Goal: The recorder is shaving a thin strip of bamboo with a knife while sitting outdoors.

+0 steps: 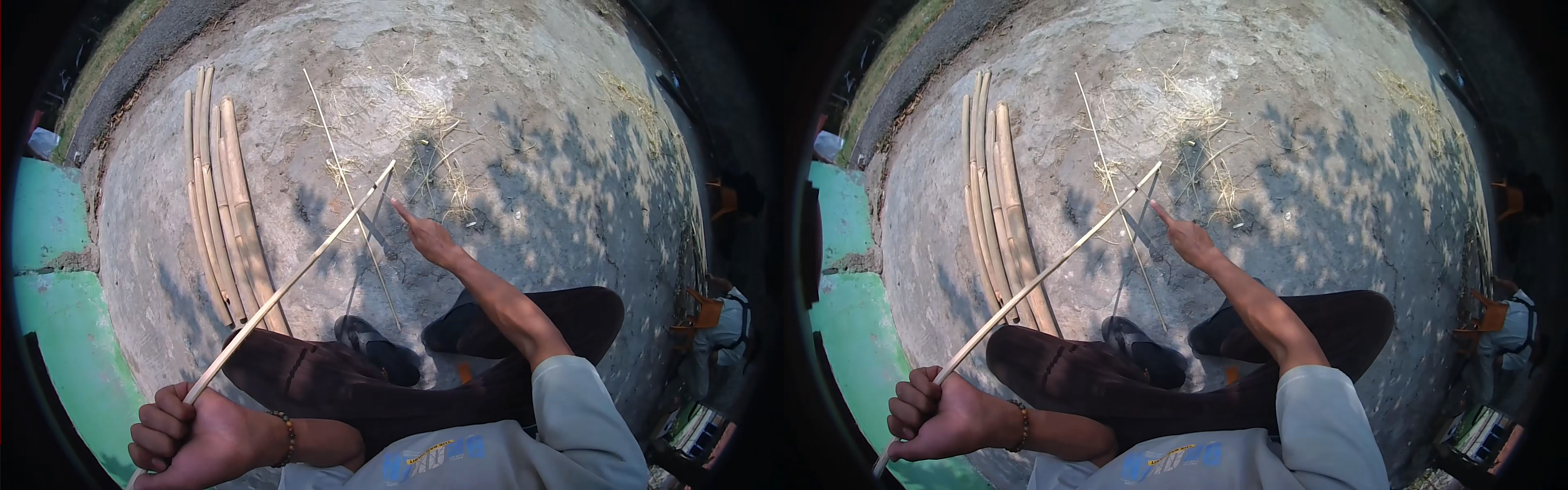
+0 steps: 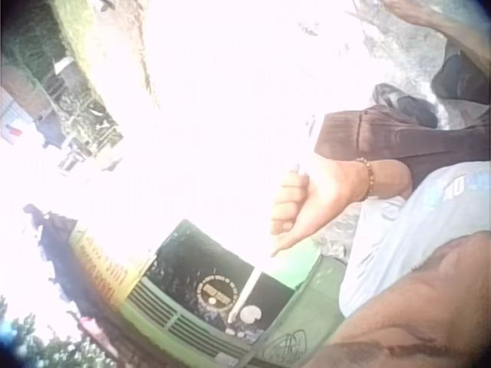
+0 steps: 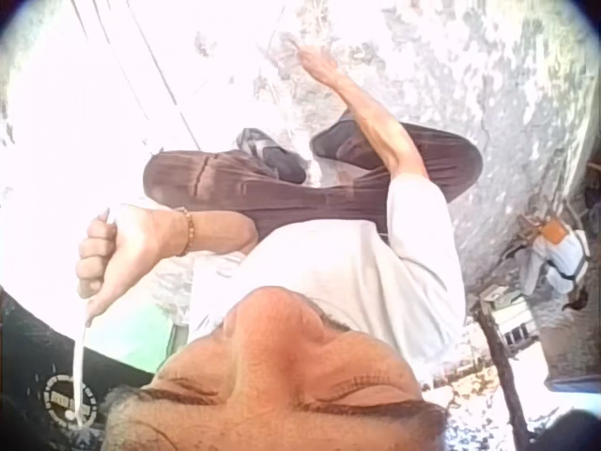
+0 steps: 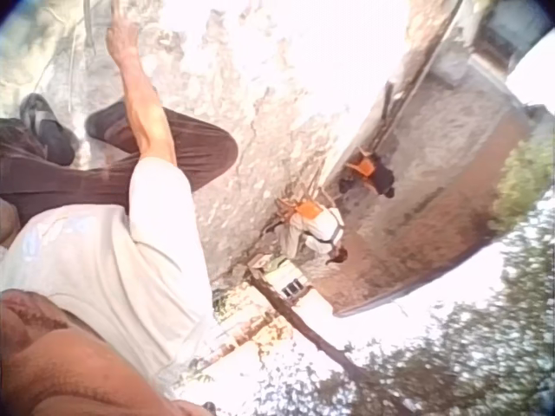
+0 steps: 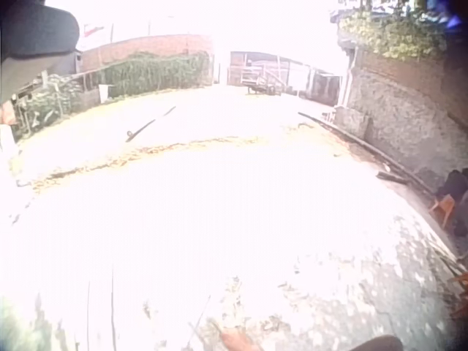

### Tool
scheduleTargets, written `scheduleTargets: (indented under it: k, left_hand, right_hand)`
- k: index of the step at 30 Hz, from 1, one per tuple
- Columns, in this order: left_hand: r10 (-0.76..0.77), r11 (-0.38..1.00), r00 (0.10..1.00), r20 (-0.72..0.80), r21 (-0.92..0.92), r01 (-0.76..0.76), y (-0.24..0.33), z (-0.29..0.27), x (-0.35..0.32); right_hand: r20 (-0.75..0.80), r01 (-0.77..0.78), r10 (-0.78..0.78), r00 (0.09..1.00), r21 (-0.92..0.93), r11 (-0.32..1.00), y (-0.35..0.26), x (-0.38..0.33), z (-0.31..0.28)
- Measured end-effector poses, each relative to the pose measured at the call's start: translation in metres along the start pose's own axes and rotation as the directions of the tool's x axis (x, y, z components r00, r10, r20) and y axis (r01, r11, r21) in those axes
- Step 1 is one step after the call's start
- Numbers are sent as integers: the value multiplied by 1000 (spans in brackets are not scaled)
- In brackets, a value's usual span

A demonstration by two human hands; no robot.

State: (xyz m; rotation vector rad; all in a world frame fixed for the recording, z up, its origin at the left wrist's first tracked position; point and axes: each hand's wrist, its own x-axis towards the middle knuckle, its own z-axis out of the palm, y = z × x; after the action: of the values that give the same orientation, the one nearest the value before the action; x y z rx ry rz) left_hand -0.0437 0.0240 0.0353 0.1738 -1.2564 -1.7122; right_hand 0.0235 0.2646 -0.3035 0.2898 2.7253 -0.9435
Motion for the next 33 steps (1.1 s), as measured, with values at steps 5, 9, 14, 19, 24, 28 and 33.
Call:
scheduleTargets:
  k: [5,9,14,19,24,28,33]
  left_hand:
    - [108,994,990,-91,29,-106,7,2,9]
    - [71,993,995,-69,98,-64,1,4,9]
    - [12,999,1000,-20,46,-11,-2,-7,11]
    - [-29,873,832,554,-391,291,3,-47,38]
    - [127,986,992,-16,112,-124,0,-10,15]
    - [6,999,1000,-8,47,-6,-6,-12,7]
    - [29,997,999,-42,75,-26,14,-20,14]
  right_hand:
    - [-126,241,-226,966,117,964,-60,-18,-3]
    - [-84,203,-201,976,10,979,-6,-5,27]
    - [-69,-64,50,996,-221,973,86,38,9]
    - [9,240,-241,970,58,969,-50,1,-31]
    - [-76,354,-346,935,239,904,-87,-39,-14]
    - [22,81,-79,997,-145,986,23,13,27]
    - [-116,-110,77,990,-315,943,98,67,14]
